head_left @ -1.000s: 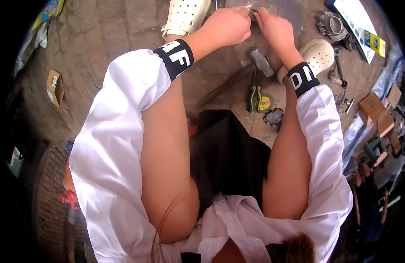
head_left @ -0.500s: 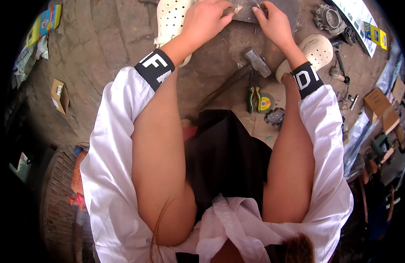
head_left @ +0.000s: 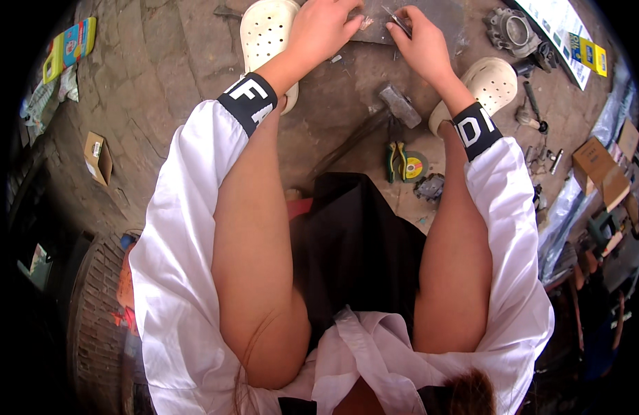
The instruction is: The person sits on the ground and uses a file to sharpen a small metal piece. They repeatedly file the metal, inspect it, and use a hammer to tap it on a metal plate.
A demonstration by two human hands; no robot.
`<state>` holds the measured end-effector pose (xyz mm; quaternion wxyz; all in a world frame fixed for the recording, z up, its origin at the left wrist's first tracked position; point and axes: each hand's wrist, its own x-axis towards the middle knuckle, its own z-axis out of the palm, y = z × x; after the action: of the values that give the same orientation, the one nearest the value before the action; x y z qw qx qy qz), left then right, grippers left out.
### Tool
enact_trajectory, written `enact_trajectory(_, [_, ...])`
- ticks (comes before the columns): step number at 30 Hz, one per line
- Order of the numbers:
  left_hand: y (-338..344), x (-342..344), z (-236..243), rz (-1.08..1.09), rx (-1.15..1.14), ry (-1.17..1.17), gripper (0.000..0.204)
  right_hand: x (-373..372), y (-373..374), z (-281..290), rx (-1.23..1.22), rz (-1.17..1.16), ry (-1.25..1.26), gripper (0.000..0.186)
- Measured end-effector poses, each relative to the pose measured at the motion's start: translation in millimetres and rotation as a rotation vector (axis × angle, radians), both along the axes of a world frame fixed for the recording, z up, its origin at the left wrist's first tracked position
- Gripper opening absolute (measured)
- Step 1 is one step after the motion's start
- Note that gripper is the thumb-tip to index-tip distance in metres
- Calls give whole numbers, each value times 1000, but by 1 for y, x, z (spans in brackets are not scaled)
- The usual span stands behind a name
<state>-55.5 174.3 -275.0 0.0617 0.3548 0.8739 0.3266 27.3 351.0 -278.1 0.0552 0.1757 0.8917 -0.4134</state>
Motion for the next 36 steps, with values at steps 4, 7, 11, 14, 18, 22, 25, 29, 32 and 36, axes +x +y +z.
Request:
enact_trajectory(4, [0,5,3,-68,28,-53,9,-3,1,-19,-148,47,75,22])
enact_trajectory(7, [1,-5,-3,-104,46,-32,10,-3,4,-30,-225,103,-4,26])
enact_trajectory(11, [4,-14,-5,-60,91,13,11,3,0,-26,-276,183,-108,24])
enact_trajectory(14, [3,-5,4,-10,82,-88,11,4,4,-28,-288,128,-124,25])
enact_trajectory(18, [-7,2,-8,-89,-140,-101,21,-4,14,-23,-199,59,-98,22])
enact_trajectory(22, [-6,-12,-12,-162,6,-119,12,-7,13,-19,-310,35,-148,25])
enact_trajectory(25, [1,-19,-6,-166,53,-58,13,-5,8,-18,-299,35,-137,26])
enact_trajectory(29, [-3,-10,3,-49,-108,-136,24,-7,6,-6,-141,56,-123,28])
enact_trajectory(32, [-27,5,-3,-123,-109,-55,30,-9,1,-1,-30,107,-84,28])
enact_trajectory(36, [-38,16,-3,-237,-77,46,40,-8,-7,-11,269,282,29,27])
